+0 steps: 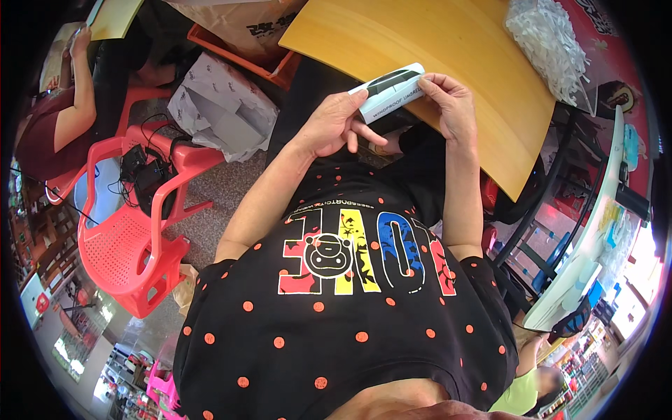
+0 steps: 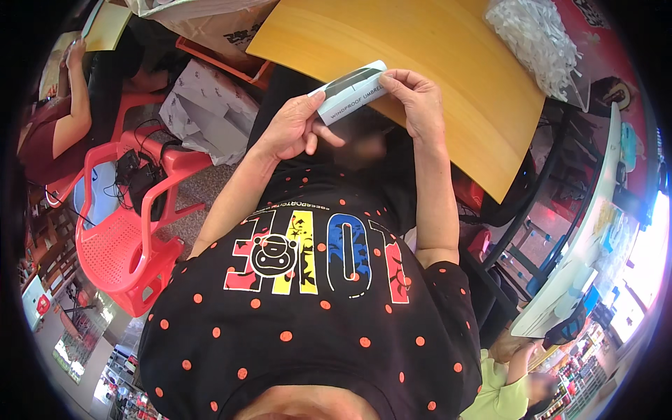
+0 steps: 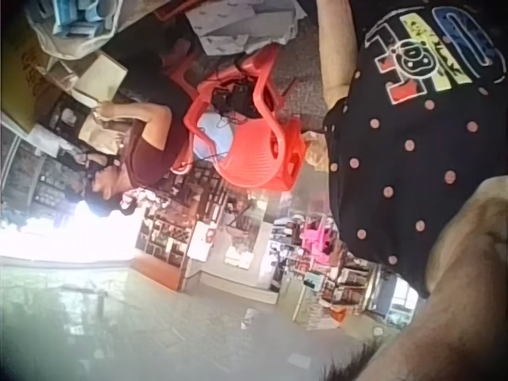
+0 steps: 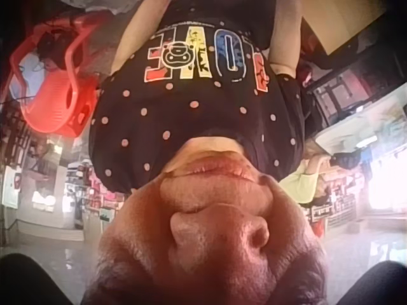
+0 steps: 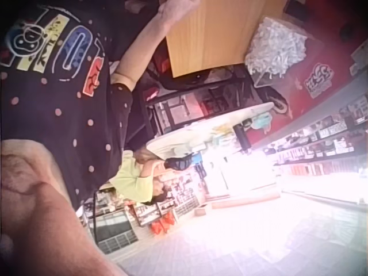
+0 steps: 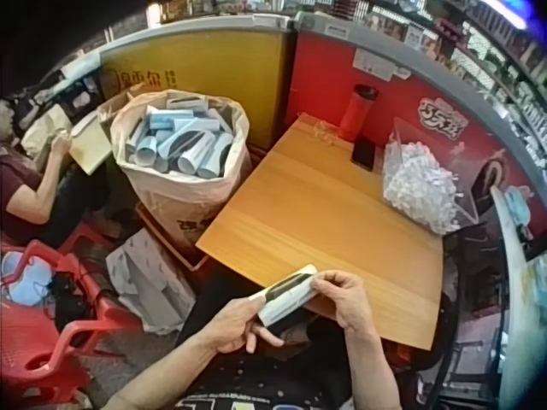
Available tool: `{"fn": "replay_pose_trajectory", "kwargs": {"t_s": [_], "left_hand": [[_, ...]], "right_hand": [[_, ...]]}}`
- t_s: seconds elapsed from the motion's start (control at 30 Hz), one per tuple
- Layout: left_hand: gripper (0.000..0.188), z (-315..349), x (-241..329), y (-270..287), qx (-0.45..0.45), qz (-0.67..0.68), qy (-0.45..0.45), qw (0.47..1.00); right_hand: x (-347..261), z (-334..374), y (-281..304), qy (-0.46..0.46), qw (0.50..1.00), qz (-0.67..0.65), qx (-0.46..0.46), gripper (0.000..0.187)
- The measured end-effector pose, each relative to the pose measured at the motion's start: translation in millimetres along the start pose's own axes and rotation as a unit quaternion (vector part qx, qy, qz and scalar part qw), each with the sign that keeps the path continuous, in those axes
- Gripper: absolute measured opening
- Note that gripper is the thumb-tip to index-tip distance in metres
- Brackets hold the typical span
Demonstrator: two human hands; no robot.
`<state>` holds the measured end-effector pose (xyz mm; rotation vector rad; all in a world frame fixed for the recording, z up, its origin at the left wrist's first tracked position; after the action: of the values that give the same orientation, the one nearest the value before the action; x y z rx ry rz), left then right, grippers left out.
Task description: The recorder is folding paper inserts for a product (possibly windproof umbrellas) and placing them into a collection bin.
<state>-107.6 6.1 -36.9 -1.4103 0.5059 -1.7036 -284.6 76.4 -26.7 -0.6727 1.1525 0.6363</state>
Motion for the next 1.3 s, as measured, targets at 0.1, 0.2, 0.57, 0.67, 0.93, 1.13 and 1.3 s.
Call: {"fn": "replay_pose_trajectory", "kwargs": {"t_s": [0.1,0.2,0.57,0.67,0.93,1.13,1.3], "left_hand": [[0.047,0.2,1.9,6.1,0.051,-0.005,0.014,0.999],[0.041,0.5,3.2,8.4,0.062,0.025,0.039,0.997],[0.036,0.1,2.7,4.5,0.080,-0.038,-0.007,0.996],[0.038,-0.3,5.7,-1.0,0.066,-0.079,-0.043,0.994],[0.045,-1.6,10.5,0.0,0.046,-0.036,-0.080,0.995],[0.051,-2.9,12.5,-1.3,0.000,-0.024,-0.120,0.993],[0.053,-2.3,12.2,-0.7,-0.015,-0.063,-0.144,0.987]], "right_hand": [[-1.3,0.9,-1.8,0.009,1.000,0.013,-0.001,0.014],[-3.0,1.9,-3.8,0.012,1.000,0.014,-0.001,0.014],[-0.6,0.0,-0.4,-0.002,1.000,0.005,0.019,0.012],[0.3,-0.6,-0.2,-0.001,1.000,-0.011,0.021,0.012],[0.8,-0.4,1.4,-0.005,0.999,-0.022,0.032,0.013],[0.5,-0.4,1.8,-0.009,0.999,-0.012,0.041,0.013],[1.1,-0.7,2.2,-0.010,0.999,-0.010,0.038,0.013]]}}
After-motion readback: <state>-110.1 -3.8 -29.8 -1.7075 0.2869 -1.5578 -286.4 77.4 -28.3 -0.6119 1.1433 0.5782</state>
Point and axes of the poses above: each hand's wrist, its own z-axis away from the middle knuckle, its own y-axis out of the back of the hand, x = y × z, the point moved 8 cm from there along -z, towards the middle knuckle, and after that the axes turned 1 degree about -z, right-handed, at the moved point
